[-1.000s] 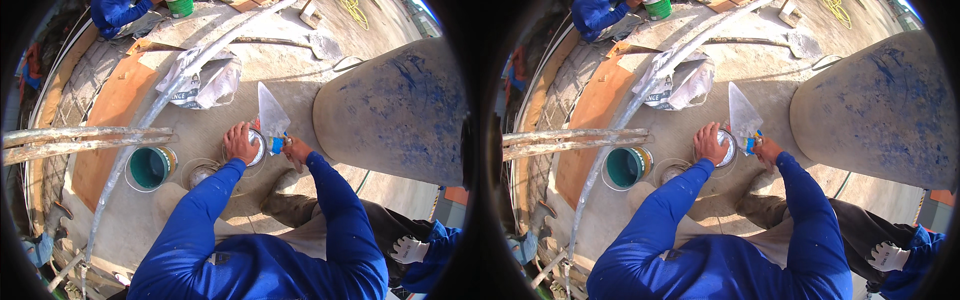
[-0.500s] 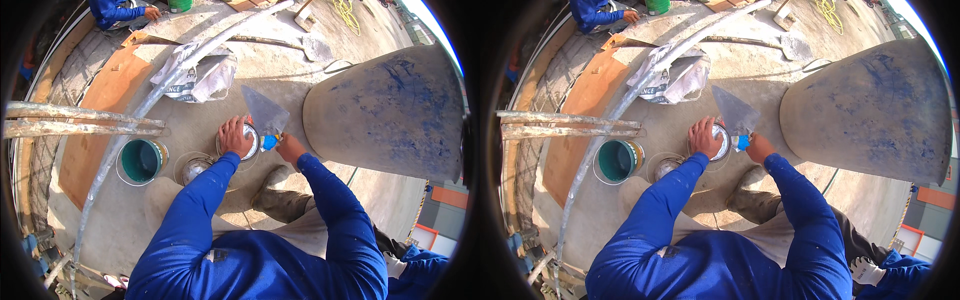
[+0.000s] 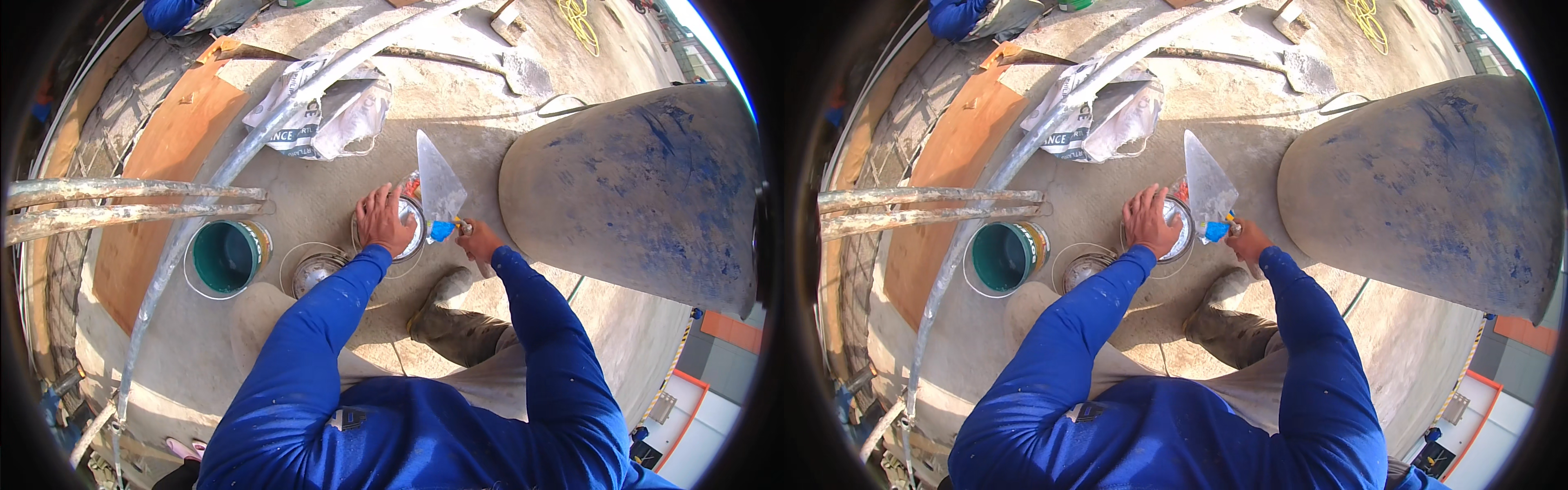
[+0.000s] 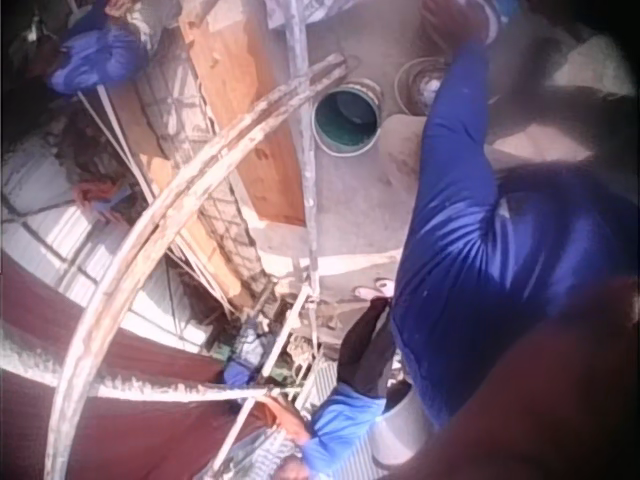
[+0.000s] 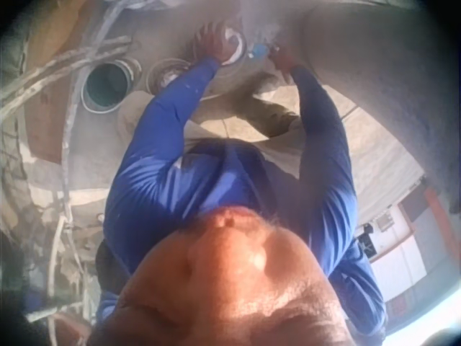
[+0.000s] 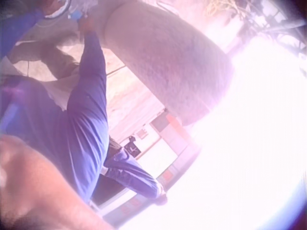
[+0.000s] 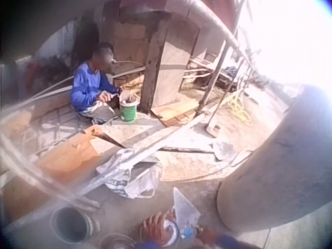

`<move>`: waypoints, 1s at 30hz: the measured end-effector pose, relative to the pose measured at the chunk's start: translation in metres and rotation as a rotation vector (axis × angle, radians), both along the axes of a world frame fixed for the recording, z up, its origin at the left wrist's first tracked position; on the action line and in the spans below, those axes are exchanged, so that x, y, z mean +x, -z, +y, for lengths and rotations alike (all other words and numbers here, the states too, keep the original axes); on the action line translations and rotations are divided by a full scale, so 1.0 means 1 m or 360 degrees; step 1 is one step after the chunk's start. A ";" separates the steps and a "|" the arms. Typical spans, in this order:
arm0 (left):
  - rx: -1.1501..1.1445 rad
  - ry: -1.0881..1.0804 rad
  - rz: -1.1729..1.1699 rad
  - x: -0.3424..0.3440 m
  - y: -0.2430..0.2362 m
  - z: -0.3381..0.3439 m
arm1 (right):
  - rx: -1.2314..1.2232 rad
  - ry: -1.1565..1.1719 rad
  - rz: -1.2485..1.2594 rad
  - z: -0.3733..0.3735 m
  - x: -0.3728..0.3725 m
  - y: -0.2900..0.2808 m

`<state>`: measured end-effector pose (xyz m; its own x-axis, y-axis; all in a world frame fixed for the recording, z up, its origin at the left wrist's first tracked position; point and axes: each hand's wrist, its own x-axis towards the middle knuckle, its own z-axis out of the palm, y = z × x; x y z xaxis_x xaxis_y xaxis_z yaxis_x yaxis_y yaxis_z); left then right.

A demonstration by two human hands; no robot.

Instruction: The person opens several paint cans and uses a trowel to scoop white paint from one can into another. They then pour red paint from a small can into the mixture and stir the contents with a stick.

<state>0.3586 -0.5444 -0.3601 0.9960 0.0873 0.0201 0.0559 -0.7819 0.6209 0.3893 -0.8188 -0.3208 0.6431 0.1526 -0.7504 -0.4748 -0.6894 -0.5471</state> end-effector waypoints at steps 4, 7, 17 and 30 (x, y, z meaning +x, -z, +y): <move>0.0006 0.0000 -0.0020 -0.002 0.006 0.002 | -0.0087 0.0059 -0.0023 0.011 -0.007 -0.013; 0.0001 -0.0019 -0.0058 0.000 0.008 0.002 | -0.0281 -0.0081 -0.0285 0.023 -0.010 -0.034; -0.0041 -0.0025 -0.0070 -0.001 0.002 0.004 | -0.0227 0.0018 -0.0023 0.024 -0.034 -0.051; 0.0032 -0.0013 0.0029 -0.002 0.001 0.002 | -0.0141 0.0062 -0.0059 0.020 -0.044 -0.042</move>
<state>0.3568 -0.5423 -0.3609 0.9955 0.0949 0.0037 0.0734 -0.7935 0.6041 0.3452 -0.7988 -0.2791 0.6748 0.0611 -0.7355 -0.4829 -0.7171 -0.5026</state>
